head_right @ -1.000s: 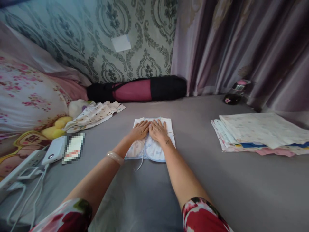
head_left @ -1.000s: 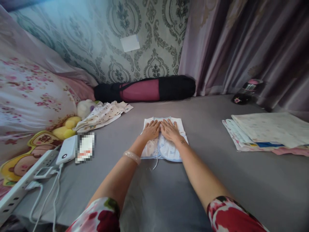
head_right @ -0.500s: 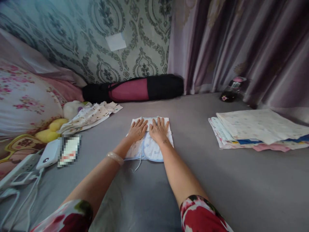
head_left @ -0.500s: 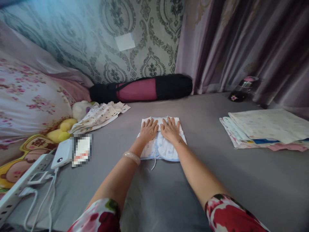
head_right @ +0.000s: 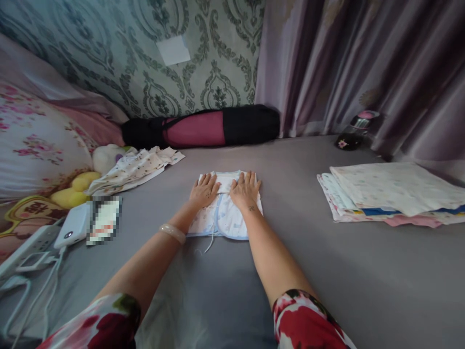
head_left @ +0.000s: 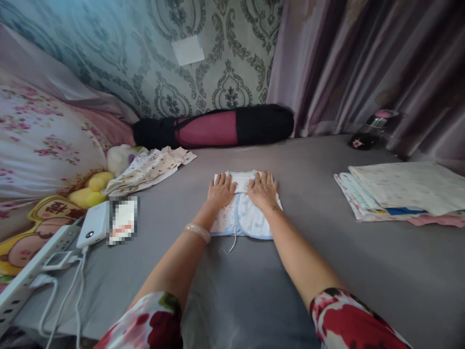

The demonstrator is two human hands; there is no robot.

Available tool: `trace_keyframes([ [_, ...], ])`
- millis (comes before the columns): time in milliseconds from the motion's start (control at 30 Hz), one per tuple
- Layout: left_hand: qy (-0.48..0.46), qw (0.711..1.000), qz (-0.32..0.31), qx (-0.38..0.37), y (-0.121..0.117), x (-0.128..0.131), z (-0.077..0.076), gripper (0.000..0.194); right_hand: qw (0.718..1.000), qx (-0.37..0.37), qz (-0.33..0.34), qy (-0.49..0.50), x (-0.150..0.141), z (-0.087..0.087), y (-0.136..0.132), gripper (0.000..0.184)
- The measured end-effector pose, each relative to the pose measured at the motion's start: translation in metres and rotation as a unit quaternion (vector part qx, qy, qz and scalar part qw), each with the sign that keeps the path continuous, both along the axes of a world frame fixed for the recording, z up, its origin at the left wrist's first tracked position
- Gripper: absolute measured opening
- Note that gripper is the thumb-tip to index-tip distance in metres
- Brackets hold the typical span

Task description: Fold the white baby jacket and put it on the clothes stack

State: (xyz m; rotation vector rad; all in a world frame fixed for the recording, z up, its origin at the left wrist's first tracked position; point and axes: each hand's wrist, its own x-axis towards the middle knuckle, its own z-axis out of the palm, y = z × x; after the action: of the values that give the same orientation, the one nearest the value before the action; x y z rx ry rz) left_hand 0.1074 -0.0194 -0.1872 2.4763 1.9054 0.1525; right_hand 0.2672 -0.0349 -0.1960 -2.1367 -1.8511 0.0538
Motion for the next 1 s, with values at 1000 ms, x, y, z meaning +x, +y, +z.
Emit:
trace_keyframes([
  [1000, -0.045, 0.987, -0.141, -0.054, -0.137, -0.027, 0.005, 0.058, 0.939, -0.109, 0.327, 0.007, 0.0, 0.028, -0.161, 0.061],
])
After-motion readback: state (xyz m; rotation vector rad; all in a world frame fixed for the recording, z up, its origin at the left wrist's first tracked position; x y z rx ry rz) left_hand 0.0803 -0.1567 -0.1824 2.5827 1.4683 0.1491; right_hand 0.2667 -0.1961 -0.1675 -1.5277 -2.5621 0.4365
